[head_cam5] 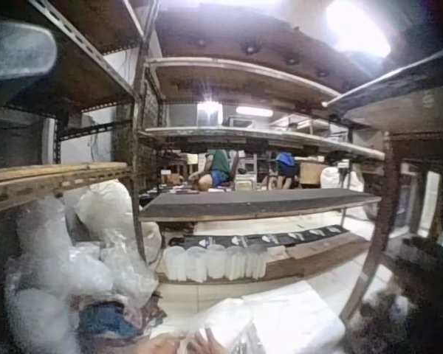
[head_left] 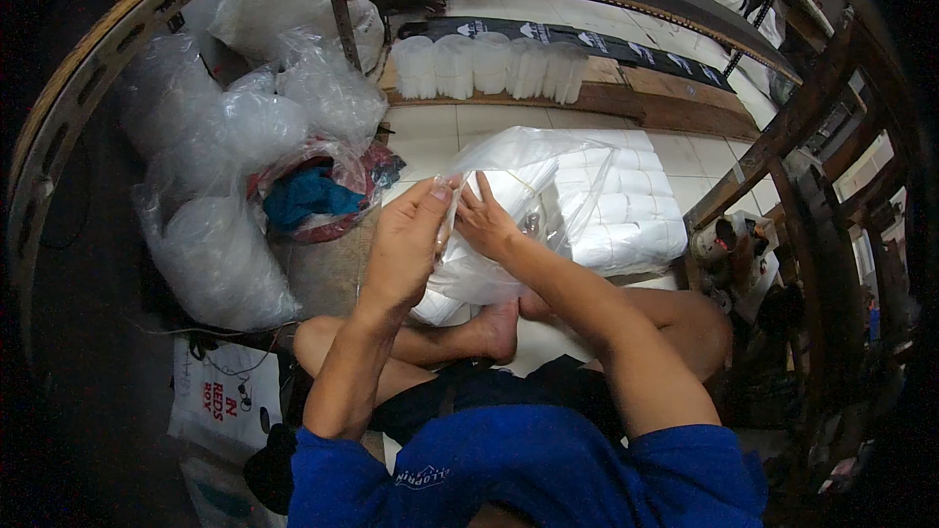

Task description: The person sits on the floor and packs white tissue paper rolls into clear plastic bags. They open the bags, insert the rolls, and arrange them on the floor.

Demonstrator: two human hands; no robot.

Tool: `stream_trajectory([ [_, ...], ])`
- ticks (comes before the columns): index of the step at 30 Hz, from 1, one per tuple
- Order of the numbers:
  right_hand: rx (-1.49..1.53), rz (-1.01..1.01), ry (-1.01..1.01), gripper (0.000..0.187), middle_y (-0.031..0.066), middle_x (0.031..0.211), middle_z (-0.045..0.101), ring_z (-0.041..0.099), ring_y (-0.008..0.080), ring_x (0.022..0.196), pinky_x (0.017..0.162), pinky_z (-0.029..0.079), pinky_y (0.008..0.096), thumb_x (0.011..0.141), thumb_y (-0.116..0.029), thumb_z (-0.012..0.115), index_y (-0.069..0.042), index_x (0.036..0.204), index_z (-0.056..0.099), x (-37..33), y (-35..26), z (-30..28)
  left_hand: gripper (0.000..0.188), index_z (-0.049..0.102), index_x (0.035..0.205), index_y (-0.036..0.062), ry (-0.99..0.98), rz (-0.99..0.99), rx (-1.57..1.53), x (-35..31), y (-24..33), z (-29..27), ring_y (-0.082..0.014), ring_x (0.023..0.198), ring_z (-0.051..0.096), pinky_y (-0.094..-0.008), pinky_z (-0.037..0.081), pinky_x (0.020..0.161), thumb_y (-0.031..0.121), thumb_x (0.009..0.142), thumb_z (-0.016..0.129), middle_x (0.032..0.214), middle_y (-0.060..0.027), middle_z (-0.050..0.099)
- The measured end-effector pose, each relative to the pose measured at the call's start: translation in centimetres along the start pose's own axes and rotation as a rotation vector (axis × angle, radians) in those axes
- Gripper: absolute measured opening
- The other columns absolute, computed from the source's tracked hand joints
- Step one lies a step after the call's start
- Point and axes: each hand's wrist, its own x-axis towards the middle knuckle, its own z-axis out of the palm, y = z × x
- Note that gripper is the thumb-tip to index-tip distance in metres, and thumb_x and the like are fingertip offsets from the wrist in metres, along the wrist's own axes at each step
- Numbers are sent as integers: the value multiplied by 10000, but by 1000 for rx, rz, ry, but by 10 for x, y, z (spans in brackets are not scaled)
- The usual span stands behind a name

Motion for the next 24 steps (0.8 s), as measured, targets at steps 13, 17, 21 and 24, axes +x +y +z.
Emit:
stream_trajectory([
  [13,288,424,522,714,208,1245,500,525,392,1080,929,421,456,686,-231,788,-101,1306,458,-62,158,-137,251,625,1074,33,59,34,-71,21,22,-38,1,461,302,-169,239,422,235,969,519,571,93,389],
  [17,683,762,56,812,284,1176,538,545,453,1081,933,446,471,751,-342,727,-44,1391,326,-83,191,-60,244,624,1083,33,33,4,-120,24,24,-39,5,475,315,-164,257,439,223,956,537,581,94,399],
  [21,922,916,88,432,274,1019,636,631,381,973,853,484,443,812,-264,635,-20,1165,585,-57,204,-39,298,586,1154,31,43,65,-90,18,25,-52,10,530,369,-162,287,467,190,903,607,644,79,462],
  [24,961,866,362,275,248,1014,638,615,412,956,834,479,453,833,-197,581,-17,1029,654,-24,209,-63,391,543,1208,20,55,176,69,1,23,-65,-2,596,432,-164,330,507,136,853,658,708,58,511],
])
